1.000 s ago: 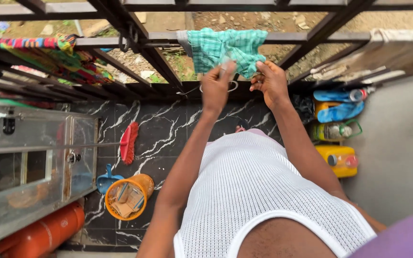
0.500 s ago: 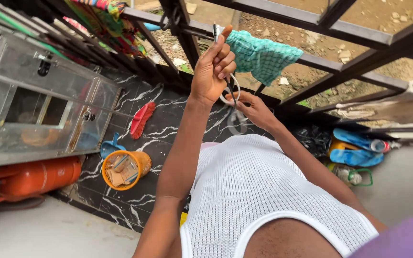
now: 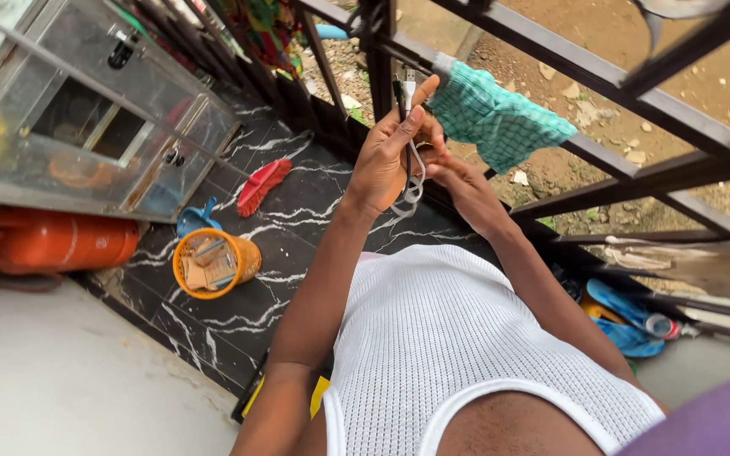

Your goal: Unpacking cables and other items from a cardboard box and placing them into a plastic basket on a balcony.

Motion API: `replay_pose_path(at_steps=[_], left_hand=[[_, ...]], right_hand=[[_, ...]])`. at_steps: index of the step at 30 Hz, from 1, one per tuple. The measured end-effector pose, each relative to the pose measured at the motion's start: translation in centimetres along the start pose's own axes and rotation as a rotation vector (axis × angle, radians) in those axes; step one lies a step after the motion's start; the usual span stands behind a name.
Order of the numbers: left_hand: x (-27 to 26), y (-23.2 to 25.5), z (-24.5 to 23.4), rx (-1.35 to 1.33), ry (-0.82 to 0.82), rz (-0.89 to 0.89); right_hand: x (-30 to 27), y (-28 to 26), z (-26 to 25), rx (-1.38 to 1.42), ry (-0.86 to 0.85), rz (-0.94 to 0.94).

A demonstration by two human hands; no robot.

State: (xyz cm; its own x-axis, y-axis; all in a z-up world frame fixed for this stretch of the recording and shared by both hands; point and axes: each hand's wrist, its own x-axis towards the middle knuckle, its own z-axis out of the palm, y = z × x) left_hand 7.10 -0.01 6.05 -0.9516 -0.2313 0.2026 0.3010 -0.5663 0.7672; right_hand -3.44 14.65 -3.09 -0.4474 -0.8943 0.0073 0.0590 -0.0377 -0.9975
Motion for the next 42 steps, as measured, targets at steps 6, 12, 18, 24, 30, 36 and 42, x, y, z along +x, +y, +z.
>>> replay_pose_path(at_steps=[6, 12, 18, 24, 30, 36, 42], left_hand=[[-1.6, 1.4, -0.2, 0.105, 0.069, 0.112], [-4.3, 3.8, -2.7, 0.164, 0.16, 0.192], [-8.4, 8.0, -6.3, 0.298, 0.159, 0.21], [-12.1, 10.7, -10.0, 0.242, 0.164, 0.245], [-15.0, 11.3, -15.0, 0.259, 0.258, 0.277], [-18.1, 15.9, -15.6, 0.312, 0.351, 0.357], [-18.5, 15.4, -18.8, 0.354, 0.532, 0.439]], right_hand=[[0.0, -4.2, 3.1, 0.116, -0.182, -0.097], [2.1, -3.6, 7.6, 0.087, -0.146, -0.149], [3.8, -5.0, 13.0, -0.004, -0.171, -0.182], [6.3, -4.9, 16.9, 0.056, -0.09, -0.171], [9.2, -3.9, 20.6, 0.065, -0.081, -0.186], [12.6, -5.4, 23.9, 0.223, -0.058, -0.168], [14.4, -5.3, 28.3, 0.255, -0.197, -0.086]])
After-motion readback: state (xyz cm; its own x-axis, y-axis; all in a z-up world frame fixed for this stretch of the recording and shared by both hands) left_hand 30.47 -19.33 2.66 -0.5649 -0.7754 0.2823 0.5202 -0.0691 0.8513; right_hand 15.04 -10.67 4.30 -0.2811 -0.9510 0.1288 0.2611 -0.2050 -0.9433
